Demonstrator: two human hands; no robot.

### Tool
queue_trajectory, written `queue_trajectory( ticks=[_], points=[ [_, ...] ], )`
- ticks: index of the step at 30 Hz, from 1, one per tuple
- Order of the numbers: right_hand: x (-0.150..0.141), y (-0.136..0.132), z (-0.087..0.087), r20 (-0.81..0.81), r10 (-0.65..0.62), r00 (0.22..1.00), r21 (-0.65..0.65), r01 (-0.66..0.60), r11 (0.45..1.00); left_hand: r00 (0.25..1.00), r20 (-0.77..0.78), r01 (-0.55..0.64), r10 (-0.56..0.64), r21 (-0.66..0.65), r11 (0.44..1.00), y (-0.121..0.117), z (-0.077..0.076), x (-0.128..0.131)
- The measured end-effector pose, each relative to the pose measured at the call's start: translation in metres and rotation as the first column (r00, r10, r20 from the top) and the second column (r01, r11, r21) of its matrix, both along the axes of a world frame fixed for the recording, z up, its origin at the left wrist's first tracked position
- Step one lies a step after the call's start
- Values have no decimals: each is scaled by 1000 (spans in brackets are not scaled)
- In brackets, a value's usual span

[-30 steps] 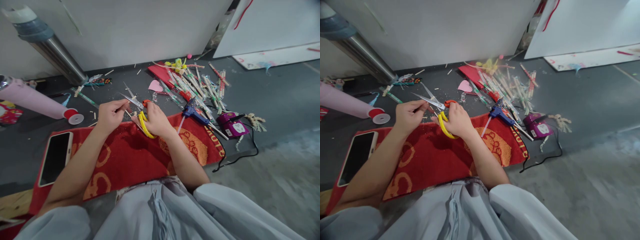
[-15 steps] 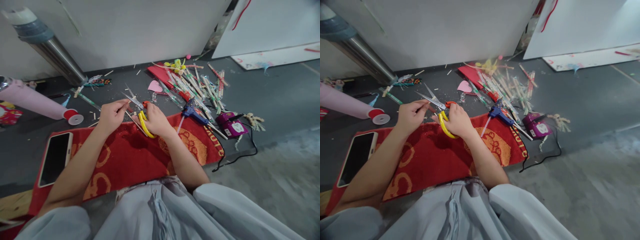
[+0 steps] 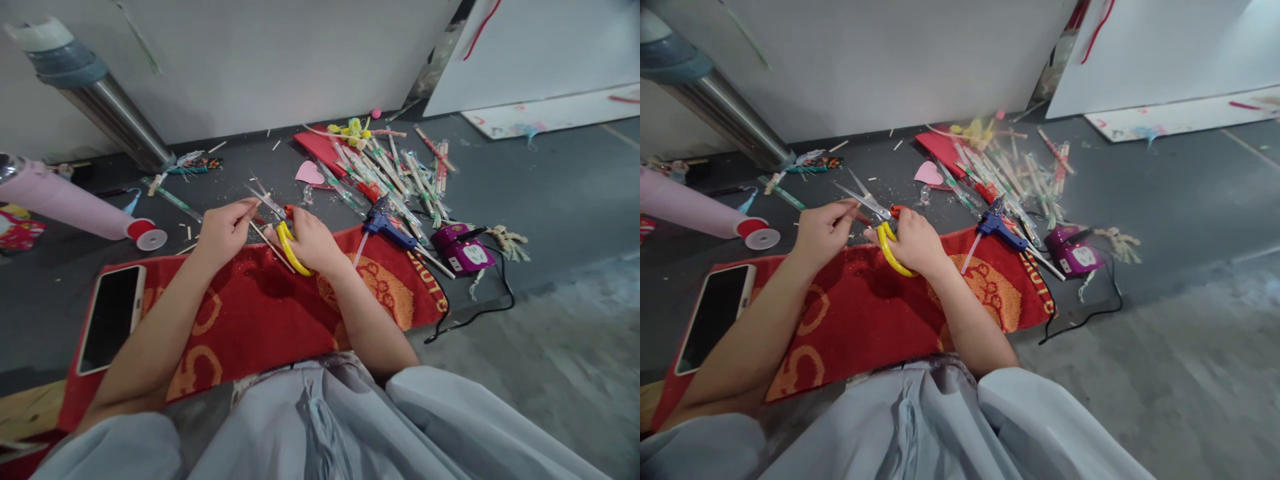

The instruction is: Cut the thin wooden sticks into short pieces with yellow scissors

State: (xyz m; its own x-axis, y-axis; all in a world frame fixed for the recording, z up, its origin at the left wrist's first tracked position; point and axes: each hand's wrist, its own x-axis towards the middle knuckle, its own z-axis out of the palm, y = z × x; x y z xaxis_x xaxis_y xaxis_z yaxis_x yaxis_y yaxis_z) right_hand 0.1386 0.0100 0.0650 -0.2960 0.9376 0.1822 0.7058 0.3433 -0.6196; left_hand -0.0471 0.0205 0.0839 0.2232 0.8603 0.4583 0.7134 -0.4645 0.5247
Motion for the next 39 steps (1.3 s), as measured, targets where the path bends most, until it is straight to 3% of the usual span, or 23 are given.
queue_trajectory(
  ticks=[8,18,32,39],
  points=[
    [-5,-1,6,107,-53,993,-88,62,994,993,-117,-24,32,71,997,3,-5,-4],
    [-8,-6,10,173,-47,984,-64,59,996,947,-312,-40,74,114,993,0,-8,-4],
    [-9,-6,21,259,-61,964,-188,112,976,947,-313,-53,74,75,996,-3,-4,0],
    [-9,-6,20,260,-53,964,-186,104,977,969,-229,-76,94,88,993,-2,-8,2]
  ],
)
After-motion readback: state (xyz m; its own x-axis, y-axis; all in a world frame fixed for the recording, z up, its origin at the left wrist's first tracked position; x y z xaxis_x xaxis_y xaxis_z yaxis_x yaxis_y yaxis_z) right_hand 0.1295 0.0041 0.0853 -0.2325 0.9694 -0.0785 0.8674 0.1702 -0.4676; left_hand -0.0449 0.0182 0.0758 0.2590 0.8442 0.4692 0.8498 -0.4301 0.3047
